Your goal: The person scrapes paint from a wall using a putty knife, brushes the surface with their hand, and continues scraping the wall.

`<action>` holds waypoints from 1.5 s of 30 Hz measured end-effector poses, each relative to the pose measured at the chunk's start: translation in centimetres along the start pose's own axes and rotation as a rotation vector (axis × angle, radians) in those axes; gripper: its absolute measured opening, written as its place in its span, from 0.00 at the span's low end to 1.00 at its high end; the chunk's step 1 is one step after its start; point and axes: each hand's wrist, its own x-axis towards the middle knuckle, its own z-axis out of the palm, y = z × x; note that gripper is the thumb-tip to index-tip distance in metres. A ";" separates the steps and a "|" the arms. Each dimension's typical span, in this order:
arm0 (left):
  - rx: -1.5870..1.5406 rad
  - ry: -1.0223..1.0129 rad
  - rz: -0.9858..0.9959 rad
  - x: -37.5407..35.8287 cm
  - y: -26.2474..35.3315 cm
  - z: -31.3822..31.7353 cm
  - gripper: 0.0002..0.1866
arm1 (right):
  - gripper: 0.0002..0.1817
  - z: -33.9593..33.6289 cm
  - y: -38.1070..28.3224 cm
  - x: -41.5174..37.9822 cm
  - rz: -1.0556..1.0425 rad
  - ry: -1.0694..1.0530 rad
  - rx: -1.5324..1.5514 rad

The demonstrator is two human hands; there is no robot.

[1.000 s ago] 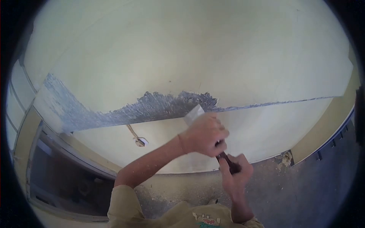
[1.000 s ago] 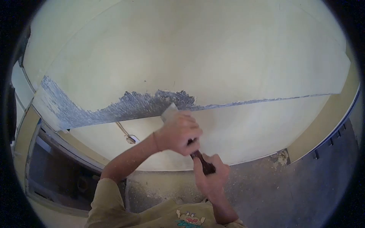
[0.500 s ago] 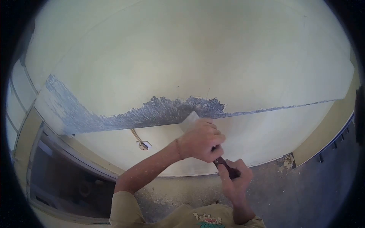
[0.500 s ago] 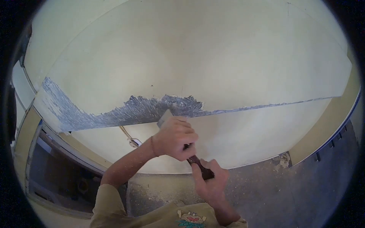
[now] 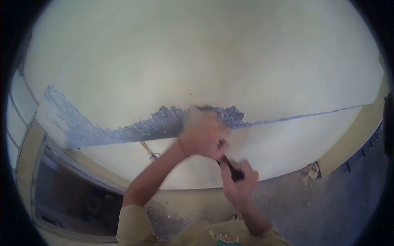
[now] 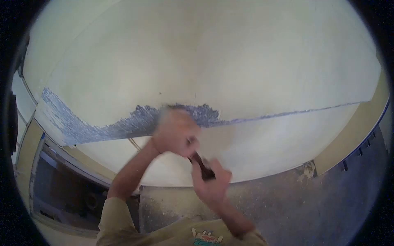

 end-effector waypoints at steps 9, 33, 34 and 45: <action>-0.080 -0.093 0.099 -1.8 2.0 1.2 0.10 | 0.11 0.7 1.6 -1.6 0.015 0.057 0.172; -0.065 -0.222 0.064 -0.3 0.2 -0.6 0.12 | 0.13 1.9 0.7 -0.7 0.087 -0.027 0.191; -0.071 -0.219 0.058 -0.2 0.2 -0.4 0.12 | 0.13 1.5 0.8 -0.6 0.091 -0.031 0.185; -0.146 -0.249 0.031 -1.3 1.3 0.2 0.11 | 0.13 1.7 0.3 -2.5 0.251 -0.025 0.325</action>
